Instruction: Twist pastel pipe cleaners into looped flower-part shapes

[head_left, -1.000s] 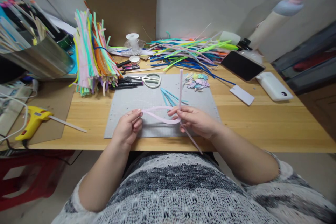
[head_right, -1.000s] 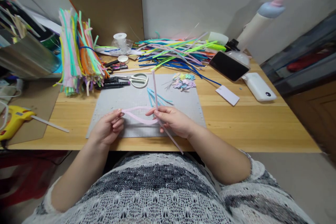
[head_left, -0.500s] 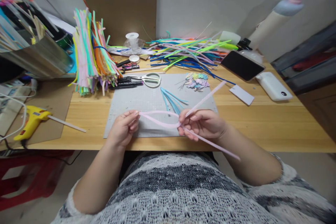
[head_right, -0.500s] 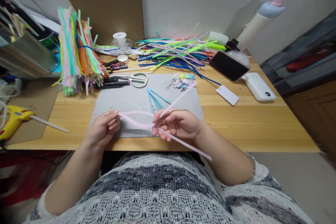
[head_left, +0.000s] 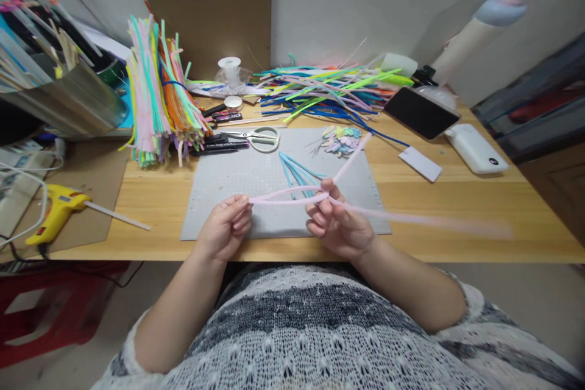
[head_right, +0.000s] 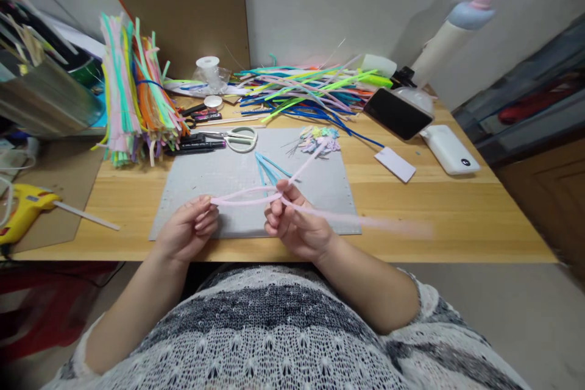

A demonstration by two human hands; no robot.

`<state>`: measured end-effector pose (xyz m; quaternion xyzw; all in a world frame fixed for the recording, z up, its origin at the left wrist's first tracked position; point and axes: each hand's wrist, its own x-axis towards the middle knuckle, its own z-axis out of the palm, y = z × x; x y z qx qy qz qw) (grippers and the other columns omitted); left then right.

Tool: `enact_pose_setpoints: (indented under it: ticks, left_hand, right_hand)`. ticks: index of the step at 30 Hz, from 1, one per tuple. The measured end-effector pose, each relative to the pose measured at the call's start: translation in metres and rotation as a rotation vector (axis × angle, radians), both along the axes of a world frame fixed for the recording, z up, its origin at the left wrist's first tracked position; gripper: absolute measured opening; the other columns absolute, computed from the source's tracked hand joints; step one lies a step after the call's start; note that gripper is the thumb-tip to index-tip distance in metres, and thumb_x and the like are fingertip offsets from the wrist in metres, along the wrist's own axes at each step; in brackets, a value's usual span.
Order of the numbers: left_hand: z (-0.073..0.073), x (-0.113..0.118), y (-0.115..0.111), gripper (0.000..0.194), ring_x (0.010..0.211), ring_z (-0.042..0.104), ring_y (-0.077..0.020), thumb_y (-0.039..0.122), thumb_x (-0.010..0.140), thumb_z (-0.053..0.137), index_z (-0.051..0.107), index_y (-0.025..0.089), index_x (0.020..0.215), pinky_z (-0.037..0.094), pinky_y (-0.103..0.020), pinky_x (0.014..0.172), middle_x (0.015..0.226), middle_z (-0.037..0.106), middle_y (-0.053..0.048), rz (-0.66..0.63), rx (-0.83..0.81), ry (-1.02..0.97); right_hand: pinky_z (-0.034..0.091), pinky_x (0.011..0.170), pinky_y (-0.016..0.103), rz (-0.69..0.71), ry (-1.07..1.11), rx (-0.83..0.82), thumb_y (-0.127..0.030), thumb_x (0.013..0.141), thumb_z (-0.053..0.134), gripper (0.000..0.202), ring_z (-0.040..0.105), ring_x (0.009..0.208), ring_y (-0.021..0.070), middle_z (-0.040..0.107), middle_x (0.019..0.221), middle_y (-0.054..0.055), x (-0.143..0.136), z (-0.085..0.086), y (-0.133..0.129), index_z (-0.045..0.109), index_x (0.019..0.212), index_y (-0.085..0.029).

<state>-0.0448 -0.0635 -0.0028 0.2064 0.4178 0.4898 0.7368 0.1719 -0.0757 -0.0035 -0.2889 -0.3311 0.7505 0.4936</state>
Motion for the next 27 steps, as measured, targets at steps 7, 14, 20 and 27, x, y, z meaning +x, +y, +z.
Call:
enact_pose_setpoints:
  ticks: [7,14,20,27]
  left_hand:
    - [-0.003,0.001,0.0,0.02,0.035,0.026,0.0003,0.019,0.066,0.074,0.056,0.011,0.064,0.018,-0.011,0.034,0.045,0.035,0.009,0.037,0.0,-0.017]
    - [-0.006,-0.004,-0.003,0.023,0.035,0.024,0.0004,0.022,0.065,0.075,0.056,0.011,0.061,0.019,-0.011,0.034,0.042,0.032,0.009,0.037,0.004,0.034]
    - [-0.01,-0.009,-0.005,0.023,0.034,0.025,0.0005,0.022,0.065,0.076,0.056,0.011,0.062,0.019,-0.01,0.034,0.042,0.032,0.01,0.045,-0.003,0.032]
    - [-0.012,-0.001,-0.004,0.02,0.05,0.051,-0.0036,0.018,0.063,0.078,0.06,0.011,0.068,0.041,-0.011,0.046,0.059,0.059,0.002,0.21,0.055,0.066]
  right_hand:
    - [0.037,0.054,0.026,-0.112,-0.037,-0.071,-0.046,0.08,0.057,0.022,0.042,0.064,0.0148,0.045,0.077,0.002,-0.001,0.009,0.007,0.054,0.083,-0.025]
    - [0.046,0.08,0.031,-0.26,0.03,-0.003,-0.051,0.084,0.056,0.042,0.053,0.084,0.0167,0.049,0.079,0.002,0.002,0.016,0.018,0.04,0.06,-0.02]
    - [0.041,0.052,0.022,-0.295,0.199,-0.051,-0.054,0.088,0.05,0.049,0.029,0.045,0.0089,0.024,0.052,-0.006,0.015,0.027,0.031,0.031,0.058,-0.019]
    - [0.022,0.04,0.019,-0.308,0.136,0.0,-0.05,0.09,0.048,0.041,0.015,0.041,0.0089,0.018,0.05,-0.007,0.017,0.036,0.035,0.037,0.064,-0.021]
